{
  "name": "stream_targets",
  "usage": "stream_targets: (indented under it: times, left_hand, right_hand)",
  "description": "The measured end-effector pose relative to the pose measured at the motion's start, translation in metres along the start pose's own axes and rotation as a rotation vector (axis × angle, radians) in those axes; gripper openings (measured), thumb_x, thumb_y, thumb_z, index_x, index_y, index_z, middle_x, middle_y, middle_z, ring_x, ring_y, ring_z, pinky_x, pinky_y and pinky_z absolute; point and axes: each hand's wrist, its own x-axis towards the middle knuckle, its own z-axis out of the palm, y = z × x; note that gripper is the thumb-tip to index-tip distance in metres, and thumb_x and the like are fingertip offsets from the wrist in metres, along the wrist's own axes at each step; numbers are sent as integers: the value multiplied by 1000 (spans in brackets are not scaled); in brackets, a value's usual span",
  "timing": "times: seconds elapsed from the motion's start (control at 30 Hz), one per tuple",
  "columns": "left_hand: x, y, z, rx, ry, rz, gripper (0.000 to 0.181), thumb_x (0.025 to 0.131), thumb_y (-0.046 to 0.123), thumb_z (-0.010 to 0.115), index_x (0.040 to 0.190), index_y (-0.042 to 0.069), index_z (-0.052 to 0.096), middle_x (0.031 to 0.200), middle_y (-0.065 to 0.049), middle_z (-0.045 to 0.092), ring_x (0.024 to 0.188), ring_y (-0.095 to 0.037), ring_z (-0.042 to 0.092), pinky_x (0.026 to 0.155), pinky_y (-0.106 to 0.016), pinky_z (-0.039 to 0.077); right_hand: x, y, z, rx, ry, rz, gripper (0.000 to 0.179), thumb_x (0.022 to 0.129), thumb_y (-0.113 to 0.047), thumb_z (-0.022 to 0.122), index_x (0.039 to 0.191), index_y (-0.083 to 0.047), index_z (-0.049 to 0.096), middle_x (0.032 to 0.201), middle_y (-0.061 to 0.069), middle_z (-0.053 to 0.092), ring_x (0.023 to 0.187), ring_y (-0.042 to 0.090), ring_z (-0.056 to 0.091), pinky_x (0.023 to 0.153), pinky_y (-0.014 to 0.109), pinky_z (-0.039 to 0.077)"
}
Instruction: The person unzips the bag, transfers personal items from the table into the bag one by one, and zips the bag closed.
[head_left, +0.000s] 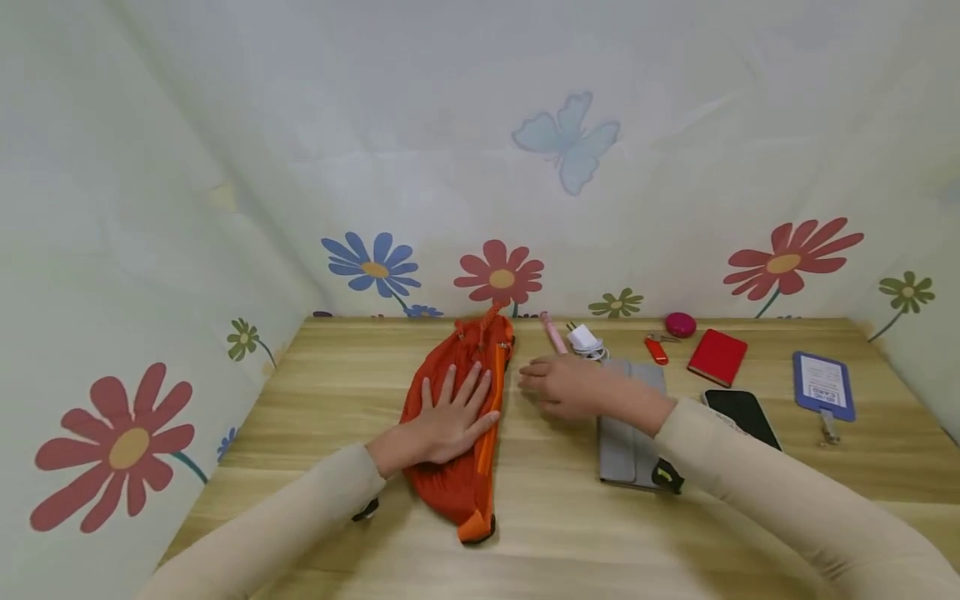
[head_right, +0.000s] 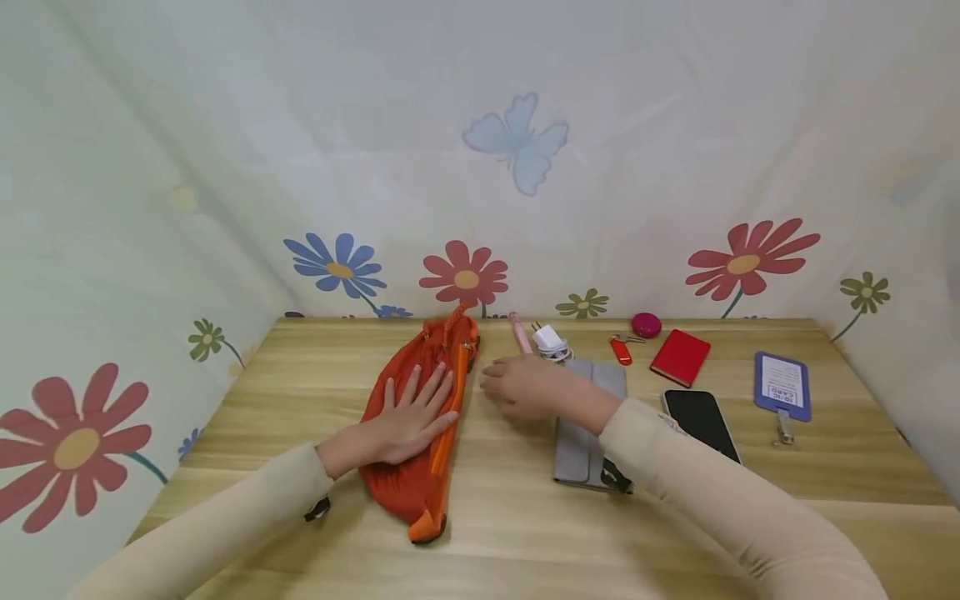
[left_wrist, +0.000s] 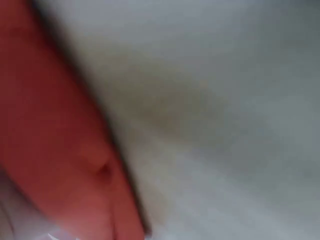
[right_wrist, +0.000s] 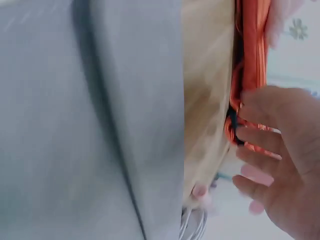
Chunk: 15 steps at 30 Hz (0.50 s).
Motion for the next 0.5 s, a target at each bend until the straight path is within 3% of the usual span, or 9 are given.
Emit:
stream_targets:
  times: [0.17, 0.23, 0.3, 0.4, 0.5]
  left_hand:
    - [-2, -1, 1, -65, -88, -31, 85, 97, 77, 10, 165, 28, -3, 170, 4, -14, 154, -40, -16, 113, -73, -13]
    - [-3, -3, -9, -63, -70, -21, 83, 98, 77, 13, 165, 29, 4, 172, 3, -7, 155, -40, -8, 115, -73, -6]
    - [-2, -5, -26, -29, -13, 16, 78, 102, 71, 21, 165, 26, 14, 172, -2, 4, 156, -41, 5, 118, -72, 5]
    - [6, -10, -52, 154, 115, 108, 69, 107, 54, 37, 164, 19, 24, 170, -10, 17, 153, -41, 20, 118, -66, 22]
    - [23, -21, -66, 357, 208, 233, 68, 107, 42, 48, 164, 13, 23, 169, -12, 18, 153, -38, 20, 122, -59, 20]
  right_hand:
    - [4, 9, -3, 131, 163, 143, 39, 100, -15, 61, 136, 1, 63, 137, 20, 62, 136, 43, 49, 110, 51, 44]
    - [13, 12, -7, 190, 199, 211, 39, 100, -16, 60, 135, 1, 63, 134, 20, 64, 132, 42, 53, 110, 51, 44]
    - [23, 16, -12, 256, 229, 264, 38, 100, -16, 62, 133, 1, 64, 129, 19, 67, 123, 38, 61, 106, 49, 48]
    - [37, 20, -17, 386, 263, 312, 35, 100, -19, 65, 128, 2, 65, 118, 16, 72, 106, 29, 69, 96, 44, 55]
    - [49, 21, -14, 471, 287, 364, 35, 99, -22, 68, 124, 3, 64, 112, 14, 74, 101, 26, 71, 101, 45, 50]
